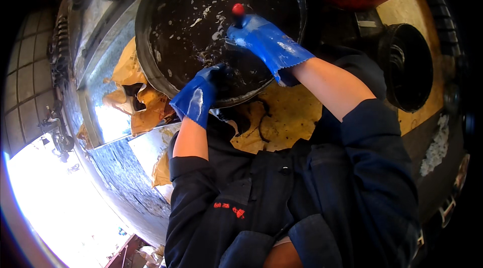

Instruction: The person cleans metal rings by submerging them in a bucket of liquid and scrubbing them with a brush.

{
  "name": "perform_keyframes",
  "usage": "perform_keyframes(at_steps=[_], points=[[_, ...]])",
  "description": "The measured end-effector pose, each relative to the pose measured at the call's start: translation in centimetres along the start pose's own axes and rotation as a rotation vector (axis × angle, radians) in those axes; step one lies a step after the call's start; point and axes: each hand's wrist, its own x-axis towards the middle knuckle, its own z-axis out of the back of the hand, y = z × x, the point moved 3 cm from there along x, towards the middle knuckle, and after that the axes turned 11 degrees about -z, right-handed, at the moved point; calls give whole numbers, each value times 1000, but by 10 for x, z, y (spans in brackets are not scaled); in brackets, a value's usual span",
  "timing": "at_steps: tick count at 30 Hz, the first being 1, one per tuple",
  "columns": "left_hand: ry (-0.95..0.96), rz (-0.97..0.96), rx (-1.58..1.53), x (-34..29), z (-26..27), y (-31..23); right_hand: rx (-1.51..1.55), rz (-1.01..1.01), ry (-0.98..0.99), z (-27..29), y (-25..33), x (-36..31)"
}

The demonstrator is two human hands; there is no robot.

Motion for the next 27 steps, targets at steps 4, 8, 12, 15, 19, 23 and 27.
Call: perform_keyframes(at_steps=[4, 8, 12, 15, 19, 23, 27], points=[[37, -341, 266, -15, -34, -12, 58, -3, -64, 11, -9, 4], [88, -496, 191, 17, 23, 10, 32, -34, -70, 14, 12, -8], [169, -235, 245, 5, -7, 9, 205, -33, -43, 22, -27, 20], [113, -261, 521, -3, 2, -1, -2, -66, -57, 17, -13, 2], [-60, -343, 1137, -6, -16, -16, -174, -31, -102, 9, -32, 21], [-243, -346, 1630, 1, -5, -11, -458, -34, -139, 6, -42, 26], [-300, -397, 1335, 25, 11, -12, -156, -11, -60, 13, -49, 25]])
